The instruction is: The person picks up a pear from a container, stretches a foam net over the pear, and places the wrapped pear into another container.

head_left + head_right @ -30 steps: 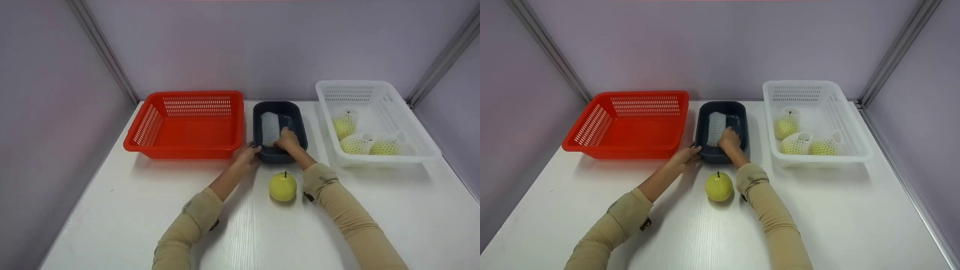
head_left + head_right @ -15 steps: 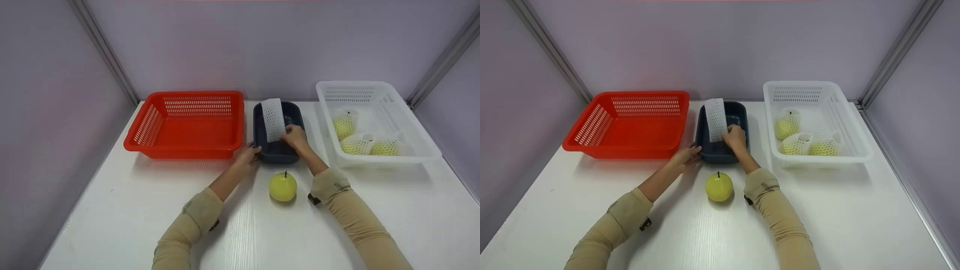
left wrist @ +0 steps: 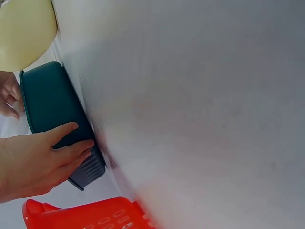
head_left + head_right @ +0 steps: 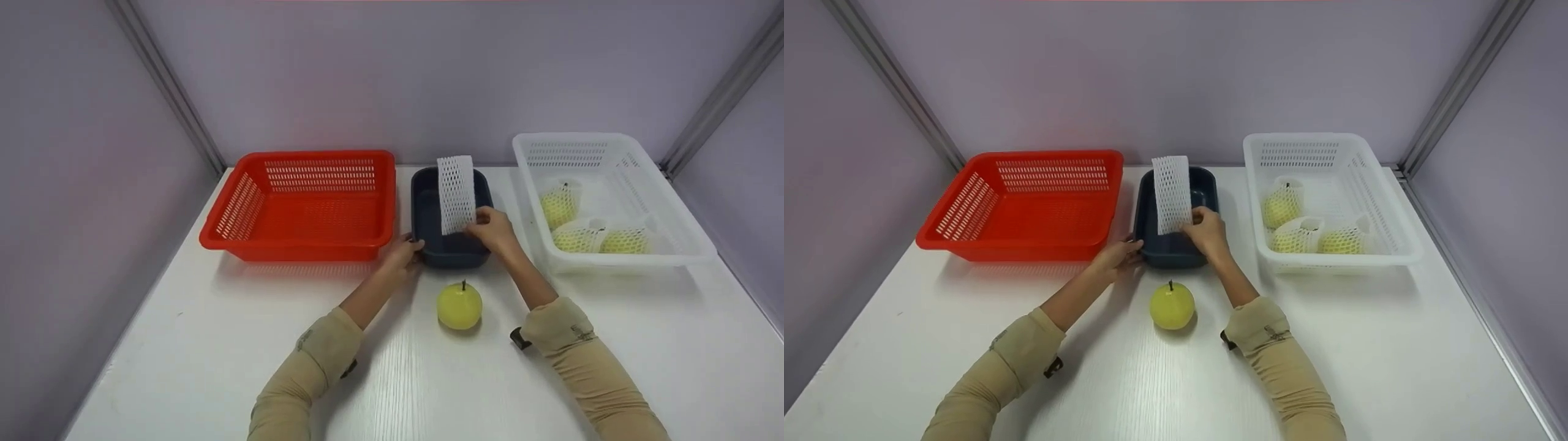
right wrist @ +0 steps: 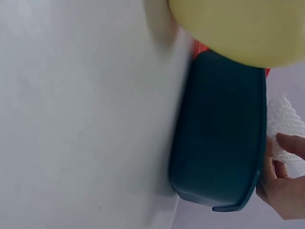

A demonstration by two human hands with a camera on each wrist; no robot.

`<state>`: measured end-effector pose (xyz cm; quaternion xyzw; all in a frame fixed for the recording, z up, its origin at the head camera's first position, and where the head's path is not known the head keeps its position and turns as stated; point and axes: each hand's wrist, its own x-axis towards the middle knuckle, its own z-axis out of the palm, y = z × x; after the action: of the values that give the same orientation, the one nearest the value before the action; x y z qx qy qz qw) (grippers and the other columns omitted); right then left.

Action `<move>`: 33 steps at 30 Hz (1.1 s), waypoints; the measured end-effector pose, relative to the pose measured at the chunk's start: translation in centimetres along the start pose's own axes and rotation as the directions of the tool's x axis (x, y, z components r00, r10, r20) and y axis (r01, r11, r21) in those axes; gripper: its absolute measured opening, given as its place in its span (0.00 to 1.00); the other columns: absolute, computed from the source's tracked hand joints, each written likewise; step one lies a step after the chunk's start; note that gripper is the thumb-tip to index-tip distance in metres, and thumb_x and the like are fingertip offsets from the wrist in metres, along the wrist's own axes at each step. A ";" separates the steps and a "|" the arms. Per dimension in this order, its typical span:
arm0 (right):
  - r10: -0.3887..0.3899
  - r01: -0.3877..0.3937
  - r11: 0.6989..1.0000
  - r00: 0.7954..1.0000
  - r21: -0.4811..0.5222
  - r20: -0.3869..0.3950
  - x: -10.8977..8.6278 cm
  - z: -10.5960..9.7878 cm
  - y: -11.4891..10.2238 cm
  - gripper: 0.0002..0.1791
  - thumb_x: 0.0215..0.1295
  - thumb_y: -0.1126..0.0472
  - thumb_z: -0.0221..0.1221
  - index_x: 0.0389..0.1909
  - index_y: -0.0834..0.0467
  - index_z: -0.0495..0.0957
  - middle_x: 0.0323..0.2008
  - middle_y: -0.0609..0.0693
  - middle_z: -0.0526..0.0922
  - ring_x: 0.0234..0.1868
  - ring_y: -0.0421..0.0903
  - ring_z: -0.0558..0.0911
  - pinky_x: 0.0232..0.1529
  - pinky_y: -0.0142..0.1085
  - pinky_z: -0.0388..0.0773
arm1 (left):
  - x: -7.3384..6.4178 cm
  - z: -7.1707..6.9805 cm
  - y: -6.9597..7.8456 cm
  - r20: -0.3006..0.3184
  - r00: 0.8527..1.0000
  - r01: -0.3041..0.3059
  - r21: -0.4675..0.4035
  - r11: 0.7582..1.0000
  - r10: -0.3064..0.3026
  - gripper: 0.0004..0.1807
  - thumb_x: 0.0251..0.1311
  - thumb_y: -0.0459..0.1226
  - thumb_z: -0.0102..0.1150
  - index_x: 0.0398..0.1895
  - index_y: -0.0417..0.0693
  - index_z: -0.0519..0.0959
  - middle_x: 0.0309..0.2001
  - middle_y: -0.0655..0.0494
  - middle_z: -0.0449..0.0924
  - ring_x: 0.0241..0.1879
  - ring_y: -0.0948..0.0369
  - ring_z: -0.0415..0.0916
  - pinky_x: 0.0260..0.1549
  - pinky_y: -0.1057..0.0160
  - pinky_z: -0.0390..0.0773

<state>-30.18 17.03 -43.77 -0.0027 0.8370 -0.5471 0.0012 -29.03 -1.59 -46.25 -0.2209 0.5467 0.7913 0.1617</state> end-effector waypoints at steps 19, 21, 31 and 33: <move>-0.032 0.030 0.993 0.999 0.115 0.013 -4.5 -1.2 -0.2 0.22 0.57 0.68 0.60 0.51 0.72 0.68 0.46 0.63 0.73 0.46 0.53 0.75 0.47 0.42 0.74 | -4.1 0.7 0.1 0.107 0.891 -0.451 0.339 0.826 0.442 0.35 0.62 0.33 0.51 0.68 0.34 0.46 0.69 0.39 0.44 0.68 0.49 0.41 0.63 0.54 0.46; -0.032 0.031 0.993 0.999 0.111 0.009 -4.9 -1.4 -0.3 0.22 0.58 0.67 0.60 0.51 0.71 0.68 0.46 0.62 0.73 0.45 0.52 0.75 0.47 0.42 0.74 | -5.0 0.8 0.2 0.163 0.854 -0.518 0.351 0.780 0.493 0.33 0.62 0.31 0.51 0.67 0.32 0.48 0.68 0.37 0.47 0.67 0.48 0.44 0.63 0.54 0.48; -0.099 0.098 0.991 0.995 0.087 0.009 -6.3 -2.4 -1.8 0.22 0.57 0.65 0.61 0.51 0.69 0.70 0.45 0.60 0.74 0.45 0.49 0.72 0.44 0.36 0.74 | -7.2 1.0 0.9 0.416 0.852 -0.418 0.177 0.891 0.317 0.21 0.69 0.36 0.44 0.59 0.30 0.64 0.58 0.38 0.67 0.56 0.49 0.67 0.54 0.60 0.67; -0.103 0.102 0.991 0.995 0.088 0.014 -6.6 -2.6 -2.1 0.22 0.56 0.64 0.62 0.51 0.69 0.70 0.45 0.59 0.74 0.45 0.49 0.72 0.43 0.34 0.73 | -7.3 1.1 0.8 0.444 0.848 -0.380 0.127 0.916 0.290 0.21 0.69 0.35 0.43 0.59 0.28 0.63 0.56 0.36 0.68 0.54 0.49 0.69 0.52 0.62 0.69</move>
<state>-23.63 18.60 -40.83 -0.0508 0.8110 -0.5826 -0.0190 -23.44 -0.98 -41.42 0.0702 0.6103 0.7736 0.1555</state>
